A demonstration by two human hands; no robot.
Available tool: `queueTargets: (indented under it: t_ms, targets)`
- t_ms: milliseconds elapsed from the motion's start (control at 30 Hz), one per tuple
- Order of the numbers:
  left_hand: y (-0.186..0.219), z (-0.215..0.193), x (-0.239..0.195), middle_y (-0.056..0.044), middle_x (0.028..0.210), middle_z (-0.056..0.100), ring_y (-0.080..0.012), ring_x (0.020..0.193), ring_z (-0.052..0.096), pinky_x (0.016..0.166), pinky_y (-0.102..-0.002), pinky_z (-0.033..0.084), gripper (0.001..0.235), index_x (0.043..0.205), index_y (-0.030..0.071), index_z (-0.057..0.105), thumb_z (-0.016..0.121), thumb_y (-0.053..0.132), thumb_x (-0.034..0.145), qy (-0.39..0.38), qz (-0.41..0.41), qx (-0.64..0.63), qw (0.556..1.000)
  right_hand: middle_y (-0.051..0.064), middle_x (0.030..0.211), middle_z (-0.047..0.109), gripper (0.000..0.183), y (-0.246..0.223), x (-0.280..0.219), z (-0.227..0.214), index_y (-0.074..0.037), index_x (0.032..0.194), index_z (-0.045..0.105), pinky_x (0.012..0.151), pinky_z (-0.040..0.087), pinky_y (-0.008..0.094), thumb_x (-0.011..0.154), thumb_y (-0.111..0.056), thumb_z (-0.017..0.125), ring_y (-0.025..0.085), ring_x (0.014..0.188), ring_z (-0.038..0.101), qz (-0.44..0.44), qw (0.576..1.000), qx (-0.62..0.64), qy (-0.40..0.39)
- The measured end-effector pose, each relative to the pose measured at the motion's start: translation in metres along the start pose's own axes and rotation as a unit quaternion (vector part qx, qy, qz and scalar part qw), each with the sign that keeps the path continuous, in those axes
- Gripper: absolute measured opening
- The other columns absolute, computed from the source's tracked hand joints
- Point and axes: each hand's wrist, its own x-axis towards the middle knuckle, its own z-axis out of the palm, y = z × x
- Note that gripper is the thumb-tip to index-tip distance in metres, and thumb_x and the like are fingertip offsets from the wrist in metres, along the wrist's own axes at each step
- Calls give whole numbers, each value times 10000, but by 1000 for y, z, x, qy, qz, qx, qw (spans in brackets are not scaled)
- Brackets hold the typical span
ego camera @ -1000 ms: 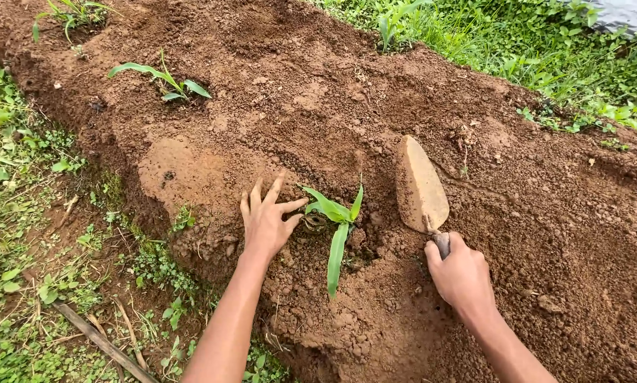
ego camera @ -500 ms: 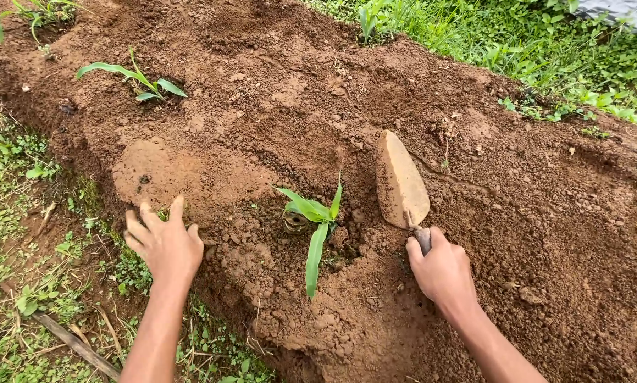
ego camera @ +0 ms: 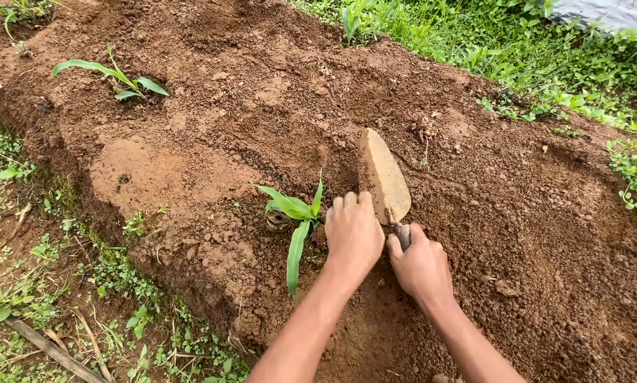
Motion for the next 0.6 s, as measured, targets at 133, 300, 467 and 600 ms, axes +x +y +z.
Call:
queueTargets:
  t_ms: [133, 300, 467, 600]
  targets:
    - [-62, 34, 72, -191, 1012, 698, -393, 1016, 652, 917, -542, 352, 291, 1082, 22, 675, 600, 81, 807, -61, -93, 328, 938, 299, 925, 729, 378, -3, -2, -1, -84, 1085, 679, 790, 555, 555, 917, -407, 576, 438, 966, 729, 3, 1000, -2, -9]
    - [-87, 33, 101, -152, 951, 742, -359, 958, 693, 827, -537, 452, 242, 978, 33, 757, 688, 212, 830, -181, -169, 331, 911, 279, 914, 730, 362, 0, -1, -1, -123, 1040, 673, 802, 547, 555, 894, -438, 575, 438, 967, 720, 12, 1000, 9, -13]
    - [-99, 20, 107, -228, 960, 726, -426, 934, 699, 791, -550, 536, 304, 999, -40, 749, 743, 45, 707, -208, -202, 252, 923, 262, 906, 731, 355, -1, 0, -5, -126, 1052, 670, 771, 547, 550, 894, -425, 566, 425, 951, 727, 10, 999, 23, -26]
    - [-120, 26, 120, -254, 924, 717, -443, 912, 703, 802, -583, 569, 399, 1014, -15, 753, 832, 46, 629, -209, -203, 214, 932, 255, 892, 730, 342, -2, 0, -6, -127, 1043, 683, 774, 550, 539, 898, -414, 568, 413, 937, 733, 10, 999, 28, -25]
